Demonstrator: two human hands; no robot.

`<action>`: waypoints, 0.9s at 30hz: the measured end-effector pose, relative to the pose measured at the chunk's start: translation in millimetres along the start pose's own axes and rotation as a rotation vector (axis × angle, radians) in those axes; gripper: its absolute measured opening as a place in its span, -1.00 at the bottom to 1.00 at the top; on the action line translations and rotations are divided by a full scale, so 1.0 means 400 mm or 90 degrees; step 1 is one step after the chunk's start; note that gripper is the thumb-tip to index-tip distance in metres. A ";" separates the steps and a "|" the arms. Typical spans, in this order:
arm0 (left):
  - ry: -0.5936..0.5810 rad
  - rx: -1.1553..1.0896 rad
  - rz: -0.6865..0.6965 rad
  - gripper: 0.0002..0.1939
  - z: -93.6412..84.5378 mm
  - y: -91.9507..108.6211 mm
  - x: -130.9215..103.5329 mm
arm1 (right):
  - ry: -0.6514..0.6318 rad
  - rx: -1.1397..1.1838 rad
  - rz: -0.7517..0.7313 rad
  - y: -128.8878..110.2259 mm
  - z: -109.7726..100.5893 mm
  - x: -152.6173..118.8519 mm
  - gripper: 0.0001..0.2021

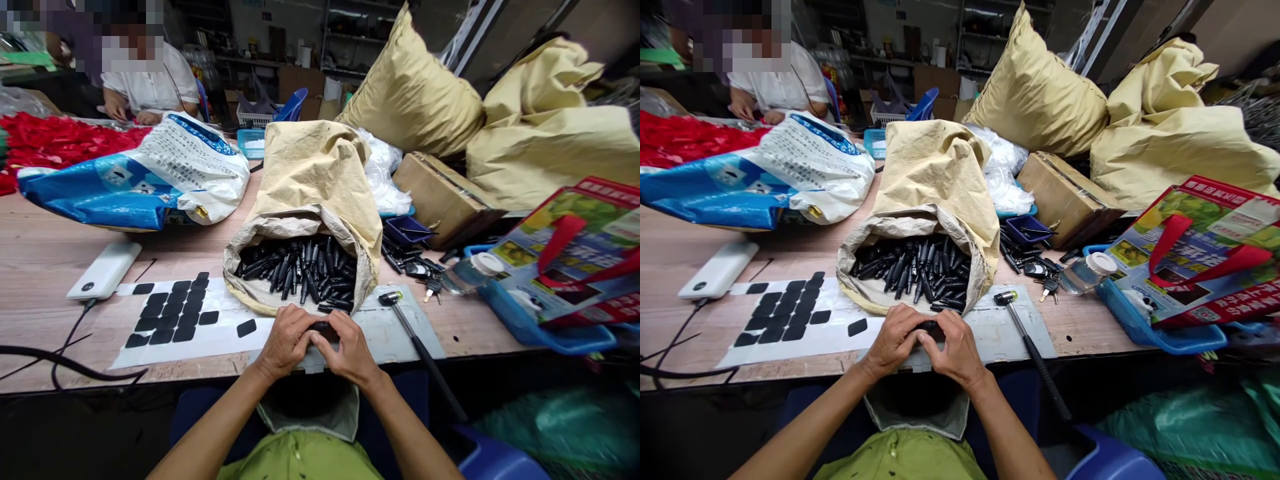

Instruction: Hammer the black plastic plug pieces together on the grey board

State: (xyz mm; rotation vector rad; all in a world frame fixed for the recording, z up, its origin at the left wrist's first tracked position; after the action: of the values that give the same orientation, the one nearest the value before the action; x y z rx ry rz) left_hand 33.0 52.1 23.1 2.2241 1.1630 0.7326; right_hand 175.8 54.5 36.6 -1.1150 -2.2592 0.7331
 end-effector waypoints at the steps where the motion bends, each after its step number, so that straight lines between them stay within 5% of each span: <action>1: -0.003 -0.004 0.002 -0.65 -0.001 0.001 0.000 | 0.001 0.012 -0.004 0.001 -0.002 -0.002 -0.85; 9: 0.004 -0.063 -0.029 -0.85 -0.010 -0.008 0.000 | 0.012 0.038 -0.039 0.009 0.004 -0.013 -0.84; 27: 0.004 -0.029 0.009 -0.88 -0.008 0.002 -0.004 | 0.025 0.037 -0.052 0.007 0.003 -0.015 -0.87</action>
State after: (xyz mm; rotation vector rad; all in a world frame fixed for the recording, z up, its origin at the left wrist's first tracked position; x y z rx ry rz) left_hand 30.6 51.2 25.4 2.1967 1.1230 0.7640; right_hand 179.7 50.7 32.6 -0.9962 -2.2216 0.7333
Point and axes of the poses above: each hand's wrist, its own x-axis towards the middle knuckle, its own z-axis out of the palm, y = z × x, the point moved 6 cm from there along x, towards the middle knuckle, and after that the axes turned 10 degrees about -y, right-handed, at the moved point
